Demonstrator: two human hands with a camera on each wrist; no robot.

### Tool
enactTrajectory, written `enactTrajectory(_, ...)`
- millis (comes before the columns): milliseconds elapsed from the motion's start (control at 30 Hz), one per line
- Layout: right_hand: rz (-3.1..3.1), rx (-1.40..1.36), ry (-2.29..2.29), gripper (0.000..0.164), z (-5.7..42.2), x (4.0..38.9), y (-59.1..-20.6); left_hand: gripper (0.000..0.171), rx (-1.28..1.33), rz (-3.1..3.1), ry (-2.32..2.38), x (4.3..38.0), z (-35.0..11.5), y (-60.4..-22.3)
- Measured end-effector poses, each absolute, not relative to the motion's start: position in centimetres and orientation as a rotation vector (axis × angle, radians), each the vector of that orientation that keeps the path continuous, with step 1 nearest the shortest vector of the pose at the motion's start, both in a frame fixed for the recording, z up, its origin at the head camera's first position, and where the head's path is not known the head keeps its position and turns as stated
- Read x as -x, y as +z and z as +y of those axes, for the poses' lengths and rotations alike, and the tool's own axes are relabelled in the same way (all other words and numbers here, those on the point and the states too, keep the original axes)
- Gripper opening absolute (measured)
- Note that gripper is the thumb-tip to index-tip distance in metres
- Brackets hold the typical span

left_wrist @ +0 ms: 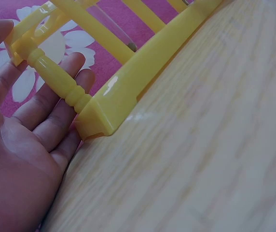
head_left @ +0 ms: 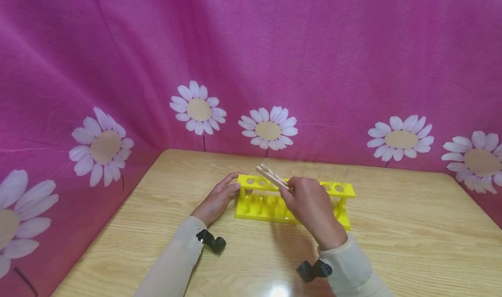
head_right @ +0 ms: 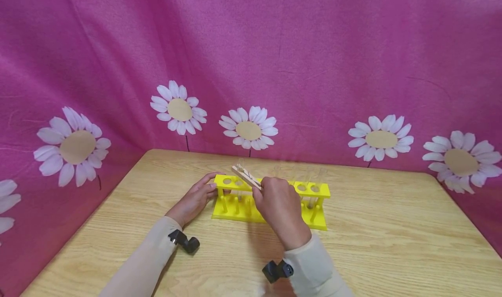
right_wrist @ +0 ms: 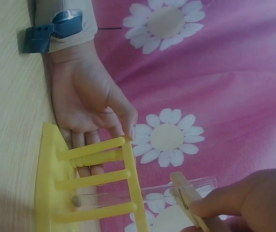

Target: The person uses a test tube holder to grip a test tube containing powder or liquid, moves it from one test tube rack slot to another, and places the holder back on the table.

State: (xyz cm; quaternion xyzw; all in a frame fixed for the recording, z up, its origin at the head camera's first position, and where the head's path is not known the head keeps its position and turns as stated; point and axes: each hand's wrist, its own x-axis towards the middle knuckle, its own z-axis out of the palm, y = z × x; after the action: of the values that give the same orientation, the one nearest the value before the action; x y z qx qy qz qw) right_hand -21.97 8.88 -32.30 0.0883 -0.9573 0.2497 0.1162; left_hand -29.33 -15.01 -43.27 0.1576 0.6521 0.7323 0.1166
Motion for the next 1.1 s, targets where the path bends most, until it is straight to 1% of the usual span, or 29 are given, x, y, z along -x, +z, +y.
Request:
enactTrajectory(800, -2.789, -0.208, 0.702, 0.020, 8.46, 22.03, -32.51, 0.041, -0.462, 1.931, 2.132, 29.37, -15.05, -43.23)
enactTrajectory(1100, -2.750, -0.228, 0.655, 0.019, 8.47, 22.05, -32.95, 0.040, -0.466, 1.924, 2.135, 29.31, -14.99, -43.20)
